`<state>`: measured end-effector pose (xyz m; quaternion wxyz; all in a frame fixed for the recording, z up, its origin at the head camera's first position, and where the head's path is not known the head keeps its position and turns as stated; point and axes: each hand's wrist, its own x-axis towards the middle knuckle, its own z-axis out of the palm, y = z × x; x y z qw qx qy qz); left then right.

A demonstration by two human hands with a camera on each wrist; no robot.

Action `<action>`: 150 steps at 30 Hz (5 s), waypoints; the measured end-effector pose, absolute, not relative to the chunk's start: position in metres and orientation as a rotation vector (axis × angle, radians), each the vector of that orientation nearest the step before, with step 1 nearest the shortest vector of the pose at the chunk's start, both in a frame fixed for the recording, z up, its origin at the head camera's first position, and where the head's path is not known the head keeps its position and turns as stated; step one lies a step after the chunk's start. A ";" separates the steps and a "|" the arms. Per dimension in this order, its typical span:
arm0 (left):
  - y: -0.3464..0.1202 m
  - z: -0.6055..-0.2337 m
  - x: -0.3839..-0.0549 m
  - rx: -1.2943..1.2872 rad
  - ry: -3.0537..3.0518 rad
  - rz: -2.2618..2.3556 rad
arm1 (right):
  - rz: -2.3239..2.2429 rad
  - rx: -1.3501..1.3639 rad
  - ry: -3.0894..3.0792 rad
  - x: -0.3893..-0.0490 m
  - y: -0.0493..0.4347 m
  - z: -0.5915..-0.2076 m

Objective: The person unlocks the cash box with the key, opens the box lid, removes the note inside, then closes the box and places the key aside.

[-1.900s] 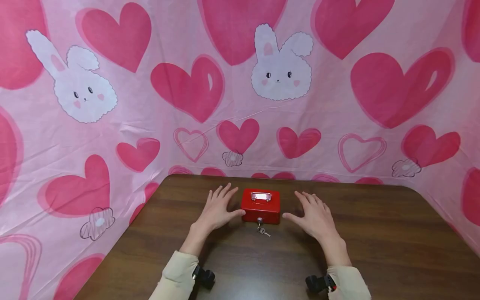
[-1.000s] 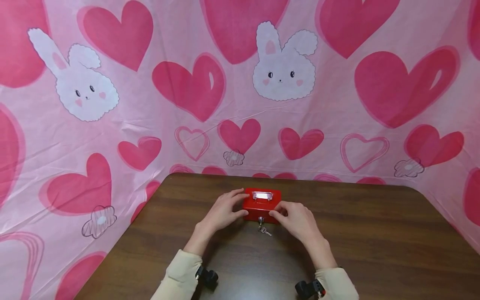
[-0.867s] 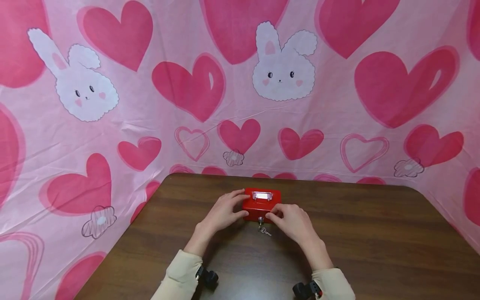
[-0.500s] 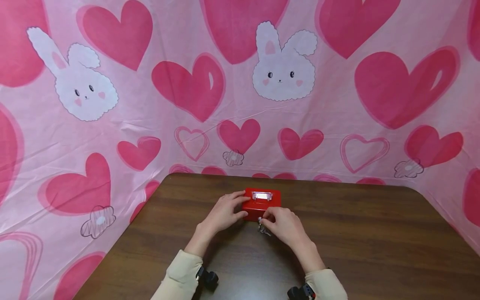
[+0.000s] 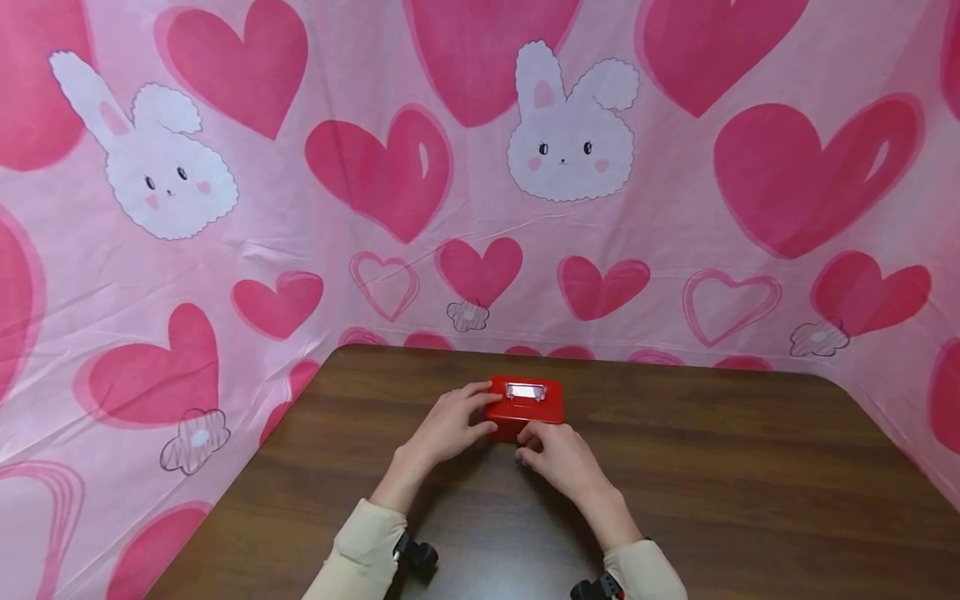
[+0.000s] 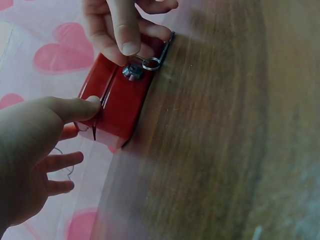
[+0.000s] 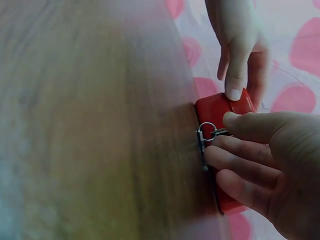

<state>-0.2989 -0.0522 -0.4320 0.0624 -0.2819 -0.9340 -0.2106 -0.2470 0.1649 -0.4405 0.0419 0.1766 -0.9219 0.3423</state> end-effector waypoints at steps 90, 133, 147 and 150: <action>-0.061 -0.427 -0.300 -0.723 -2.848 -0.738 | 1.087 0.256 -2.714 -0.248 0.221 -0.417; -0.059 -0.426 -0.299 -0.726 -2.889 -0.744 | 1.155 0.177 -2.796 -0.252 0.217 -0.431; -0.057 -0.424 -0.294 -0.591 -2.784 -0.856 | 1.174 0.104 -2.674 -0.243 0.207 -0.428; -0.055 -0.426 -0.294 -0.551 -2.741 -0.949 | 1.155 0.103 -2.619 -0.243 0.205 -0.430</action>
